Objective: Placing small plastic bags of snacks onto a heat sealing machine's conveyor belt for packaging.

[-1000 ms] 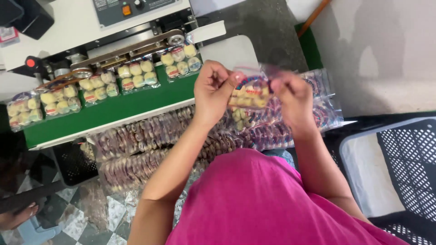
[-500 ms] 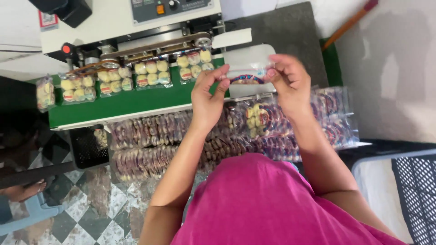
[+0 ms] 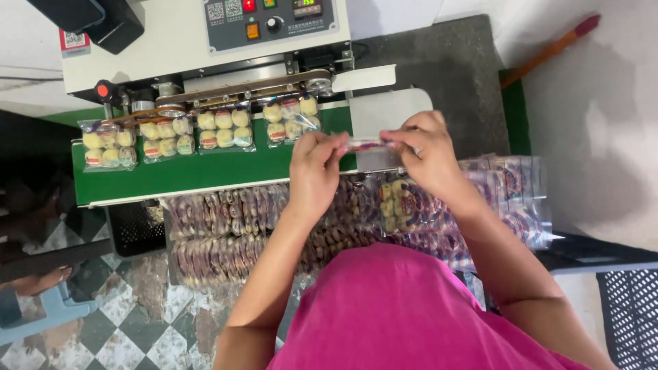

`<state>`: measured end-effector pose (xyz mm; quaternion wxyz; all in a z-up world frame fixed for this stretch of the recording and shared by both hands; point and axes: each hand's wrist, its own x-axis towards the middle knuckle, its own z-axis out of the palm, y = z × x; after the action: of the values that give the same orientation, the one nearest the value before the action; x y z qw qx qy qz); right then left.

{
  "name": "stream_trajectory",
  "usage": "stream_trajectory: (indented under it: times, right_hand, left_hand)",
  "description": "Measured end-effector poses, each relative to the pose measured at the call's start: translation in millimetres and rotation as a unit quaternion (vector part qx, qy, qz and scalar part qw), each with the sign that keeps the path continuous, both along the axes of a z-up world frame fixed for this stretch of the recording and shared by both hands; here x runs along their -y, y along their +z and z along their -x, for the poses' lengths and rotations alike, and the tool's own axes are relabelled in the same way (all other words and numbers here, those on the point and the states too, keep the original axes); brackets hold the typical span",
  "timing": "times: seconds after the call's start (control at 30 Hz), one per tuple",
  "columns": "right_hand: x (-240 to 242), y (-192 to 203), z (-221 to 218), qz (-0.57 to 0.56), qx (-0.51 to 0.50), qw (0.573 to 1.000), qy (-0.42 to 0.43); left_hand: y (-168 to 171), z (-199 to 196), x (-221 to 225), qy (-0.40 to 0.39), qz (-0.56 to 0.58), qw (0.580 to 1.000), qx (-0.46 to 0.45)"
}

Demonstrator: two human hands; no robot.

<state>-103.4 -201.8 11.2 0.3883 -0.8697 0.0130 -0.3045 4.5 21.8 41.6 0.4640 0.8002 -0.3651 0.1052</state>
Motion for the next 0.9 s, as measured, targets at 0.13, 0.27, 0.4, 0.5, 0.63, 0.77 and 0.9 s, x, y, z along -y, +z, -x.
stream_trajectory:
  times: [0.13,0.27,0.4,0.5,0.63,0.77,0.9]
  right_hand:
    - [16,-20,-26,-0.011,0.029,0.999,-0.034]
    - [14,-34,-54,-0.175,0.001,0.980,-0.091]
    - [27,-68,-96,-0.264,-0.033,0.943,-0.200]
    - [33,-89,-118,-0.268,-0.005,0.937,-0.226]
    - [25,-84,-141,-0.222,-0.050,0.949,-0.218]
    - [21,-73,-149,-0.094,-0.123,0.967,-0.201]
    - [17,-44,-124,-0.120,-0.151,0.966,-0.171]
  left_hand:
    - [-9,-24,15,0.018,0.025,1.000,-0.006]
    - [-49,-51,52,0.066,0.192,0.903,-0.380]
    - [-72,-65,83,0.132,0.355,0.765,-0.521]
    - [-108,-69,75,0.106,0.353,0.834,-0.411]
    - [-70,-30,35,0.147,0.200,0.916,-0.316]
    - [-74,17,18,-0.090,0.043,0.967,-0.236]
    - [-85,45,40,-0.322,-0.096,0.938,-0.088]
